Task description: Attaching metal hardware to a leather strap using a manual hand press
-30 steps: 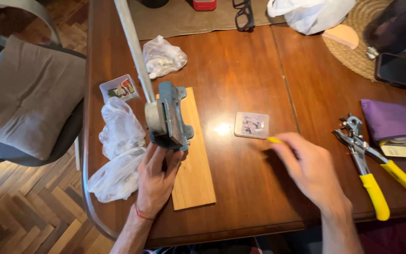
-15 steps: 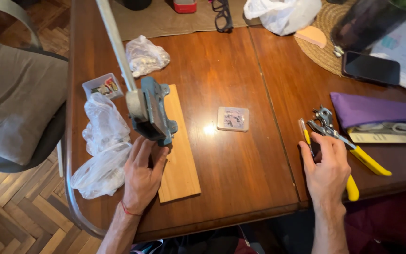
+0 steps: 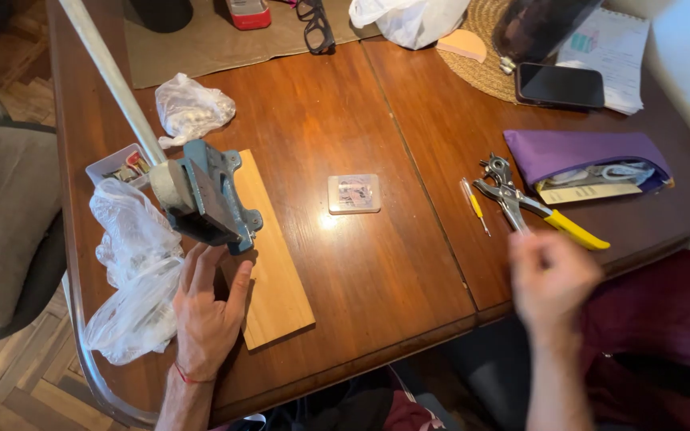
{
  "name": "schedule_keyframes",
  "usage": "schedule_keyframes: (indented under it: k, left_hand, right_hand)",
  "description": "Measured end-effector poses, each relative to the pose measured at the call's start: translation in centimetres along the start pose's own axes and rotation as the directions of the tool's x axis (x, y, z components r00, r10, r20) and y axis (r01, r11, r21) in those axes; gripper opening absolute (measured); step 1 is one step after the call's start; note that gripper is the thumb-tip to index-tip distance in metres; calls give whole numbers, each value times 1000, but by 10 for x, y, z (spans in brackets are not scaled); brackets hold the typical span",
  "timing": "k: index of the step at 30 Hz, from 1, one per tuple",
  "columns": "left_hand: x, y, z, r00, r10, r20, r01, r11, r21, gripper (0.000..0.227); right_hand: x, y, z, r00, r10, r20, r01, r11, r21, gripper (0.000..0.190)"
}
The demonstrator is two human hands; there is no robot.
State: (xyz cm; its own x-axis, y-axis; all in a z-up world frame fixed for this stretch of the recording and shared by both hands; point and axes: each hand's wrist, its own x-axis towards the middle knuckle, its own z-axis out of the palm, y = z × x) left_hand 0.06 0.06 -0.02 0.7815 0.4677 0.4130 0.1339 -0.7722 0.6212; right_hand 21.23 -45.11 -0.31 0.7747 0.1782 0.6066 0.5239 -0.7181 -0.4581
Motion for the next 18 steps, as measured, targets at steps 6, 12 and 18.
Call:
schedule_keyframes:
  k: [6,12,18]
  left_hand:
    - [4,4,-1,998,54,-22,-54,998,-12,39]
    - [3,1,0,1000,21,-12,-22,999,-43,41]
    - [3,6,0,1000,11,-4,-11,998,-67,40]
  right_hand:
    - [101,158,-48,967,-119,225,179,947,-267,57]
    - [155,137,-37,874,265,407,-37,873,-487,21]
    - [167,184,-15,887,356,293,-94,762,-640,31]
